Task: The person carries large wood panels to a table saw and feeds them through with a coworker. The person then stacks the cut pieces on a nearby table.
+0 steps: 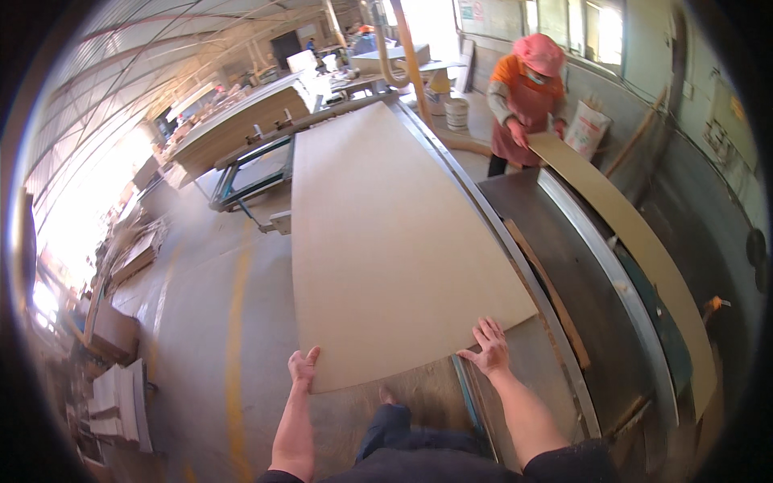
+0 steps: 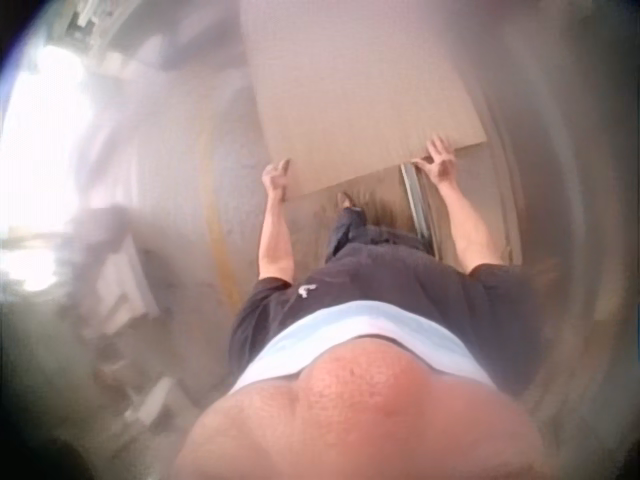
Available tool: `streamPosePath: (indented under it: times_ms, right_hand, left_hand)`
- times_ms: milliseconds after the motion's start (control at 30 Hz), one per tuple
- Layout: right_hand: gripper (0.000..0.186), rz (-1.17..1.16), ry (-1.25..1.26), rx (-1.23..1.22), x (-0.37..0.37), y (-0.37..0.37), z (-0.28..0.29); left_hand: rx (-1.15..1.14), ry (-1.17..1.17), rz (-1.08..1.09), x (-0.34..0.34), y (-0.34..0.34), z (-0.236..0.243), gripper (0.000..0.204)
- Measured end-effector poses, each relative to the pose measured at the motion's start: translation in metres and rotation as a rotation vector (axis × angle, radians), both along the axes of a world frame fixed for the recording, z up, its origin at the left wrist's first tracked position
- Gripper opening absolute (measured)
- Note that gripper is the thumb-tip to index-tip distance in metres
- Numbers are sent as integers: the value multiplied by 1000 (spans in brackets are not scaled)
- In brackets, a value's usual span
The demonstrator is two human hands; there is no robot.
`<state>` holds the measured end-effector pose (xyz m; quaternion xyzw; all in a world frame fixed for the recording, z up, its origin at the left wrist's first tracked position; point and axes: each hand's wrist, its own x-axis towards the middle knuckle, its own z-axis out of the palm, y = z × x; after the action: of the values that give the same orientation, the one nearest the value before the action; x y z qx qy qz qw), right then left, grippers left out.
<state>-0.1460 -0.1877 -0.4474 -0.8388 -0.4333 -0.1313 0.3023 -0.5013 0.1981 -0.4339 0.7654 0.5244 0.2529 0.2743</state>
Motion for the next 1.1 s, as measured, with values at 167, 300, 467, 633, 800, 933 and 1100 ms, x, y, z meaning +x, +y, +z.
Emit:
streamPosePath:
  times_ms: [167,300,467,633,800,933,1100]
  right_hand:
    - [79,-13,-5,-28,-25,-34,2]
    - [83,-31,9,-79,-50,-60,4]
    - [84,-43,-22,-126,-80,-94,3]
    - [77,-127,-44,-193,-136,-130,8]
    - [69,-142,-9,-195,-167,-174,14]
    - [62,-141,-32,-172,-189,-209,17]
    - [54,-110,-57,-134,-216,-244,17]
  left_hand:
    - [-100,93,50,-16,-39,13,57]
    - [-225,13,71,-38,-67,9,59]
    - [-236,-35,44,-66,-98,-4,64]
    - [-256,-64,6,-106,-132,-18,64]
    - [-354,-66,-8,-130,-177,-19,55]
    - [-326,-79,-34,-156,-215,-31,51]
    - [-276,131,1,-191,-248,-38,50]
